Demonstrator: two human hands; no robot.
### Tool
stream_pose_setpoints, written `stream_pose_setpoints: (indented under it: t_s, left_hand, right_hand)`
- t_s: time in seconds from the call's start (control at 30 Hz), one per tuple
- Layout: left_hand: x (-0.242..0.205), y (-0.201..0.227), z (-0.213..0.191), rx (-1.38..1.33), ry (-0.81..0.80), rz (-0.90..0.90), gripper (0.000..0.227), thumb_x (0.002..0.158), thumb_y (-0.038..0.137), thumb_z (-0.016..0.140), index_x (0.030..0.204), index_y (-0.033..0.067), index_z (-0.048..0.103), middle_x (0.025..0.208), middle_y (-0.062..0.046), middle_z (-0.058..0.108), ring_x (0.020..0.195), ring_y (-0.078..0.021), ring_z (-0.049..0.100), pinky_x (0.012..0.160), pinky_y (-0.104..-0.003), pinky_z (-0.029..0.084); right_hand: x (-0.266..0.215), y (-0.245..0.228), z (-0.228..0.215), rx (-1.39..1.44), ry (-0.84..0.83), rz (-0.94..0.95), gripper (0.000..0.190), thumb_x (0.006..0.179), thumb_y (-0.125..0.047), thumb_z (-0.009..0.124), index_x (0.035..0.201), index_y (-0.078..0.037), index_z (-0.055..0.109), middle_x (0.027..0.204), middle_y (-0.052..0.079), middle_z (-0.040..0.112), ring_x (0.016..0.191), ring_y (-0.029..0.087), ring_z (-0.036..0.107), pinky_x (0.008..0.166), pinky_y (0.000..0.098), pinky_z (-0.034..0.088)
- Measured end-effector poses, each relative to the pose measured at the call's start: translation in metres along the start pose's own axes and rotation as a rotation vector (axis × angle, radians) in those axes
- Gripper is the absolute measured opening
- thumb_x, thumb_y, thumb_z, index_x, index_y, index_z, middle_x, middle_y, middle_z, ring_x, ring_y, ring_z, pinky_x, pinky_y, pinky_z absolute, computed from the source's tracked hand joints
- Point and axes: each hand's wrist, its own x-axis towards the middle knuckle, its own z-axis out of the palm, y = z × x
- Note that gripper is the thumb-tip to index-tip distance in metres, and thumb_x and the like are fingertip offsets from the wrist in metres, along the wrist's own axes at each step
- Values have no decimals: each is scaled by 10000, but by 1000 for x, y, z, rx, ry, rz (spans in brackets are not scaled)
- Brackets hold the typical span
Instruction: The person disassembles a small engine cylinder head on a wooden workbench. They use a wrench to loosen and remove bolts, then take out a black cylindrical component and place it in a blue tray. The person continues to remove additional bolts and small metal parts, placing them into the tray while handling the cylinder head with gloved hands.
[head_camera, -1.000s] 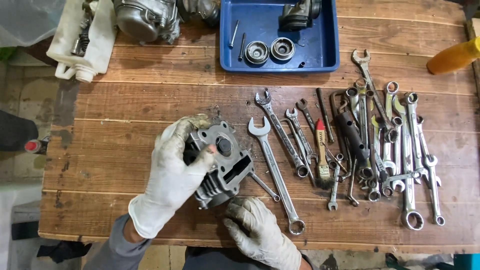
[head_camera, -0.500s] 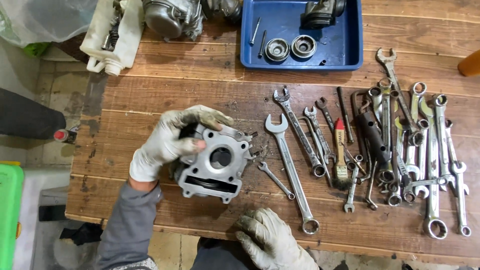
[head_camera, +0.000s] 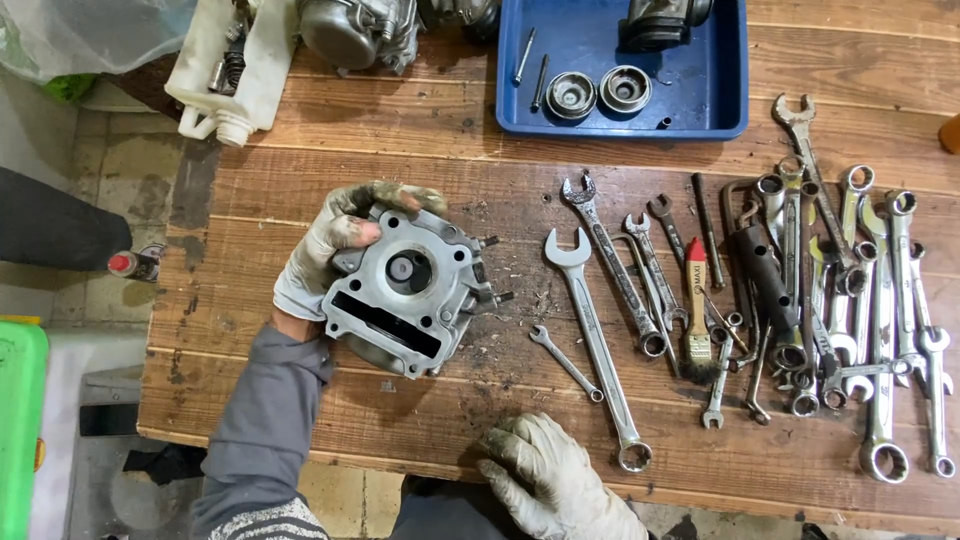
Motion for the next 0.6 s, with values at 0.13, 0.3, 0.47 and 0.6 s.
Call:
stream_pose_setpoints:
  t_s: [0.13,0.3,0.47,0.6]
  left_hand:
    - [10,0,1,17,-84,-59,473,865,194,782,1253,-51,668,1366,-287,636,1257,-389,656,1099,-531,538]
    - [13,3,25,-127,2,-174,492,804,156,800,1199,-115,685,1291,-302,681,1066,-403,731,910,-524,626]
    - [7,-8,4,-157,55,-128,414,844,105,757,1254,50,734,1317,-339,646,1193,-475,662,965,-633,567]
    - [-2,-11,19,-231,187,-71,381,832,58,720,1206,-12,737,1241,-329,683,1180,-505,667,943,-677,579]
  right_hand:
    - [-6,2,-9,-31,-39,-6,236,1034,-244,589,1183,-83,677,950,103,655,828,319,637,738,421,485]
    - [-7,-1,-67,-69,-29,12,229,1019,-226,641,1185,-68,656,1079,118,682,956,293,672,831,393,546]
    - [-51,51,-116,-360,373,158,342,839,45,707,1172,-32,690,1077,128,747,895,164,756,801,256,683]
    - [-64,78,-147,-813,381,422,300,1015,-279,645,1246,-94,690,1047,132,646,717,168,552,506,303,497]
